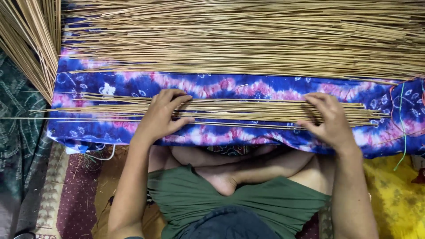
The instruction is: The person aligns thin bamboo sticks horizontally on a cloth surface.
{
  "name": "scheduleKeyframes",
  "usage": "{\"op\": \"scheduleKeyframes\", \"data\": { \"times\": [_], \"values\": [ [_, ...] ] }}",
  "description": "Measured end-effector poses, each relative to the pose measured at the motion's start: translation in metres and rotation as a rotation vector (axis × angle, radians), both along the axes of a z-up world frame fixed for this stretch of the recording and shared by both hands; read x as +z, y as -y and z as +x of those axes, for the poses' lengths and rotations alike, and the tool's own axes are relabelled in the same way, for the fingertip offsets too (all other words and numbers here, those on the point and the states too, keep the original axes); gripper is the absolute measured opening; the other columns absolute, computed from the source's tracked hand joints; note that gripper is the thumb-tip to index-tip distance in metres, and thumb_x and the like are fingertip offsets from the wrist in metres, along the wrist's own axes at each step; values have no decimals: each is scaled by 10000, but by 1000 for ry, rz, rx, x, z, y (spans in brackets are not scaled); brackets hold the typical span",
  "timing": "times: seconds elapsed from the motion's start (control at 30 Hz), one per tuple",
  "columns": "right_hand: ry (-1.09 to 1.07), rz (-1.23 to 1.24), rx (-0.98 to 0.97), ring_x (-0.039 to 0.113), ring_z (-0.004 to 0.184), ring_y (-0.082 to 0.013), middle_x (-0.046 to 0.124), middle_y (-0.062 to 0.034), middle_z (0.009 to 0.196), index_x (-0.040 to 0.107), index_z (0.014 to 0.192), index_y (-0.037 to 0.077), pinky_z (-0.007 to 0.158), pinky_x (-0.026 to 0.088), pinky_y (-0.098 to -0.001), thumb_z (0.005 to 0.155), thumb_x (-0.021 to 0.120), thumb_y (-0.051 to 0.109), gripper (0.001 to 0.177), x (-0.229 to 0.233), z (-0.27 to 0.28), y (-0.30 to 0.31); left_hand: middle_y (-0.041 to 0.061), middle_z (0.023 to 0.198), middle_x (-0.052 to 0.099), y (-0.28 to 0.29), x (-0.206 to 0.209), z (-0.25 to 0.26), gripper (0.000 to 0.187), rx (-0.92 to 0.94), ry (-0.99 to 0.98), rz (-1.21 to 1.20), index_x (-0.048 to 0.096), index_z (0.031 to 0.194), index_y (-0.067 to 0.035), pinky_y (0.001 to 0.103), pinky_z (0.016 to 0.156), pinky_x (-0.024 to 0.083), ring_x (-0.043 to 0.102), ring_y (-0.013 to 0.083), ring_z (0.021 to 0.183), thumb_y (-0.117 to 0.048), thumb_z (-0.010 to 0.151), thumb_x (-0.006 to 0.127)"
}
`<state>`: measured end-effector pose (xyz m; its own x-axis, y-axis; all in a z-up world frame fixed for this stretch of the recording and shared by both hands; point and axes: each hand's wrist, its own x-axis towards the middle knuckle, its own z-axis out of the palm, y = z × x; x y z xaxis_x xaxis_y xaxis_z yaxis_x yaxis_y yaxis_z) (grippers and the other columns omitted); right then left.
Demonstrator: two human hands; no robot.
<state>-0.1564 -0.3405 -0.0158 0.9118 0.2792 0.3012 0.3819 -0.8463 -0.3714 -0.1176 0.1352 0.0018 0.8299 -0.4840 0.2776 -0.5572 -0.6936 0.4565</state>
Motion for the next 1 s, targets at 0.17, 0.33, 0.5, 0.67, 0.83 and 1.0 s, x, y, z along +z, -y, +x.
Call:
{"op": "scheduleKeyframes", "data": {
  "times": [0.17,0.33,0.5,0.67,0.83,1.0],
  "values": [
    [41,-20,77,561,1206,-377,597,-130,1262,636,1361,136,993,416,-482,734,835,478,742,-8,-3,-24,88,1199,605,-3,-6,0,586,-19,-43,83,664,1302,-190,485,1005,421,549,333,1188,-410,784,829],
    [106,-77,36,581,1098,-297,597,-49,1129,691,1250,205,939,427,-418,793,805,519,566,-31,-2,-15,53,1118,602,-1,-8,-1,572,-24,-62,122,679,1242,-205,450,960,434,565,291,1104,-440,749,849],
    [106,-61,29,613,966,-269,602,-22,1001,699,1088,223,853,459,-397,813,815,509,413,-42,1,-8,27,994,605,5,-15,-3,307,13,-39,208,678,1115,-171,406,889,460,586,250,998,-393,911,735],
    [96,-124,6,627,944,-272,604,-32,955,663,1020,173,827,475,-402,843,801,482,381,-38,-3,-12,26,975,585,11,-19,-11,319,84,-53,338,642,1079,-162,408,850,464,579,247,986,-408,894,729],
    [104,-202,6,645,947,-240,611,-11,925,650,1056,188,824,487,-382,867,767,465,355,-28,-8,-19,53,995,561,19,-29,-19,289,82,43,457,598,1087,-150,420,796,458,563,270,983,-372,915,669],
    [101,-272,58,644,948,-260,603,-39,912,637,1046,152,819,488,-390,892,741,428,333,-28,-6,-17,78,988,537,23,-28,-28,251,65,120,520,554,1048,-131,434,799,429,541,297,963,-368,969,578]
  ]
}}
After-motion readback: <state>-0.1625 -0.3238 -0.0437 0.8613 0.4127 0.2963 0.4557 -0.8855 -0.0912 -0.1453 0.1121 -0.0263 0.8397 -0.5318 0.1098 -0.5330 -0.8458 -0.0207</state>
